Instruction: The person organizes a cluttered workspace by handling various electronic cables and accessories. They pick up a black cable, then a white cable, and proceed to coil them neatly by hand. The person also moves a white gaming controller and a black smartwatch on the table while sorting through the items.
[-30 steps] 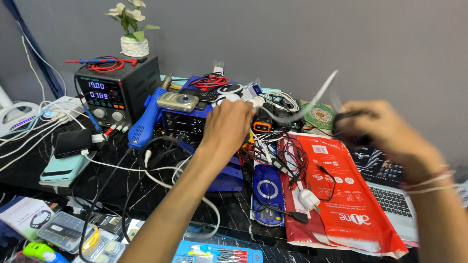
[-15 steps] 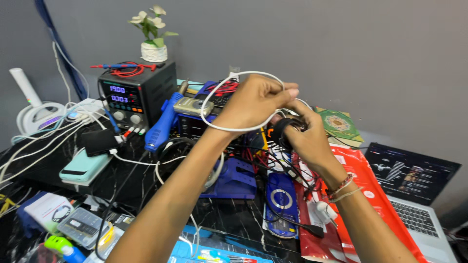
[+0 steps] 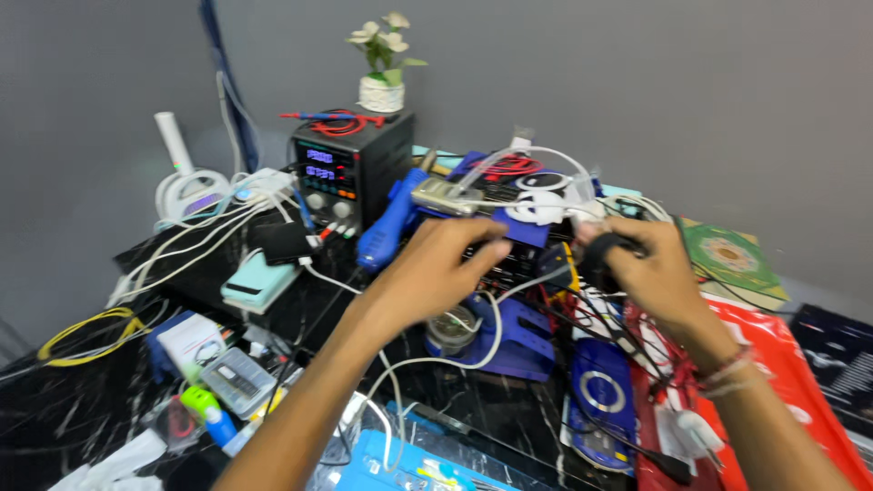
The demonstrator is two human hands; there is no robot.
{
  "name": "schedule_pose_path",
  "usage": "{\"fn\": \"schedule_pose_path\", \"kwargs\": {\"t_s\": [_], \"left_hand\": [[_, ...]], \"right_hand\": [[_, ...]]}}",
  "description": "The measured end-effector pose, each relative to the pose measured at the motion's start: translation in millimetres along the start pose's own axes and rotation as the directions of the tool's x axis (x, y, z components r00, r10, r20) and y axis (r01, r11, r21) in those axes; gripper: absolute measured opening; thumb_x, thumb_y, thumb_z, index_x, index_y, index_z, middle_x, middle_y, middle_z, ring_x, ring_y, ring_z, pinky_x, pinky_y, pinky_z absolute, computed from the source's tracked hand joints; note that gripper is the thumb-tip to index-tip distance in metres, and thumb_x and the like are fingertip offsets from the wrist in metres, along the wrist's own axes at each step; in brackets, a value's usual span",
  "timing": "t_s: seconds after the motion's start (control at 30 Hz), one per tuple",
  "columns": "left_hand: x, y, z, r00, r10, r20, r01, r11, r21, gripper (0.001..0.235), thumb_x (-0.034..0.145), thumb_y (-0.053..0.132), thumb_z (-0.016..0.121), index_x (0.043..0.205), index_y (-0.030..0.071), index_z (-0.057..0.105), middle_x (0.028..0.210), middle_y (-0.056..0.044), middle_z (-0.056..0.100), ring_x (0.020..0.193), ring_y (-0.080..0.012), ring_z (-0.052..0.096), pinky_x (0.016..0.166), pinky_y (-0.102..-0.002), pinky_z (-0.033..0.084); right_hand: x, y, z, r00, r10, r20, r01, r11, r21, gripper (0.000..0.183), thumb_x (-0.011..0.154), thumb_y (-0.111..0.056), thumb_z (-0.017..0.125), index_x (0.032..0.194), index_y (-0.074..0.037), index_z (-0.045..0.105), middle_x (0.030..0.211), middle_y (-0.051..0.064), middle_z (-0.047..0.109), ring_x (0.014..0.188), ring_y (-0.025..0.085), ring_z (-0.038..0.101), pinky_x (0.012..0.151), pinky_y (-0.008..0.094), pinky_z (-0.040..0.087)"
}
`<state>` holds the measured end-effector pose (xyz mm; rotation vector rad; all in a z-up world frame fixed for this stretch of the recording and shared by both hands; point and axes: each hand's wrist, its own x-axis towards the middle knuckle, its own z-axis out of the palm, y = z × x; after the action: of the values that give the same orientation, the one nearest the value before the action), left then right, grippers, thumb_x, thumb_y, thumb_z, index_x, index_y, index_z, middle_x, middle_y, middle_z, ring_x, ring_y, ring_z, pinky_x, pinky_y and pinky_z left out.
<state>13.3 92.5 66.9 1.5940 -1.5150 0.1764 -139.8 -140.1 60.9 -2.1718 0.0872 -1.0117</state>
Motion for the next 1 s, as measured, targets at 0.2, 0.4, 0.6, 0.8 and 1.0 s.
{"fn": "schedule_pose_path", "kwargs": {"t_s": [0.2, 0.4, 0.6, 0.8, 1.0], "left_hand": [[-84, -79, -32, 0.840, -0.328, -0.433, 0.341, 0.939, -0.050, 0.025, 0.102, 0.016, 0.061, 0.120, 0.012, 0.077, 0.116, -0.004, 0.085, 0.112, -0.0152, 0.081, 0.097, -0.030, 0.059], [-146, -137, -42, 0.630, -0.581, -0.515, 0.661, 0.750, -0.038, 0.025, 0.101, 0.009, 0.065, 0.122, 0.013, 0.076, 0.114, -0.007, 0.084, 0.107, -0.0254, 0.080, 0.096, -0.040, 0.061], [-176, -174, -58, 0.653, -0.599, -0.463, 0.728, 0.665, 0.166, 0.025, 0.099, 0.013, 0.069, 0.122, 0.020, 0.075, 0.118, -0.005, 0.078, 0.115, -0.0324, 0.075, 0.104, -0.047, 0.059], [-172, -188, -82, 0.782, -0.492, -0.383, 0.610, 0.729, 0.310, 0.028, 0.096, 0.011, 0.070, 0.122, 0.018, 0.076, 0.118, -0.007, 0.074, 0.121, -0.0363, 0.069, 0.107, -0.049, 0.056], [-151, -238, -97, 0.919, -0.330, -0.218, 0.395, 0.763, 0.512, 0.040, 0.090, 0.016, 0.075, 0.130, 0.018, 0.073, 0.127, -0.005, 0.068, 0.129, -0.0332, 0.061, 0.107, -0.046, 0.053]], "right_hand": [[-7, 4, -9, 0.976, 0.150, 0.155, -0.135, 0.985, -0.103, 0.049, 0.108, -0.032, 0.069, 0.065, -0.011, 0.058, 0.066, -0.003, 0.041, 0.065, 0.010, 0.034, 0.059, 0.030, 0.025], [7, -24, 39, 0.961, 0.102, 0.258, -0.069, 0.989, -0.132, 0.034, 0.099, -0.028, 0.076, 0.069, -0.011, 0.075, 0.058, 0.002, 0.058, 0.061, 0.014, 0.047, 0.061, 0.030, 0.036], [18, -87, 97, 0.942, 0.004, 0.336, 0.059, 0.983, -0.176, 0.015, 0.091, -0.022, 0.078, 0.082, -0.012, 0.084, 0.063, 0.012, 0.071, 0.063, 0.022, 0.060, 0.068, 0.037, 0.049], [43, -121, 145, 0.862, 0.081, 0.500, 0.155, 0.898, -0.412, 0.021, 0.080, -0.026, 0.074, 0.094, -0.014, 0.086, 0.084, 0.018, 0.084, 0.085, 0.045, 0.077, 0.085, 0.051, 0.057], [94, -125, 222, 0.767, 0.128, 0.628, 0.231, 0.859, -0.457, 0.031, 0.075, -0.023, 0.072, 0.103, -0.013, 0.083, 0.092, 0.018, 0.085, 0.099, 0.047, 0.077, 0.096, 0.055, 0.057]]}}
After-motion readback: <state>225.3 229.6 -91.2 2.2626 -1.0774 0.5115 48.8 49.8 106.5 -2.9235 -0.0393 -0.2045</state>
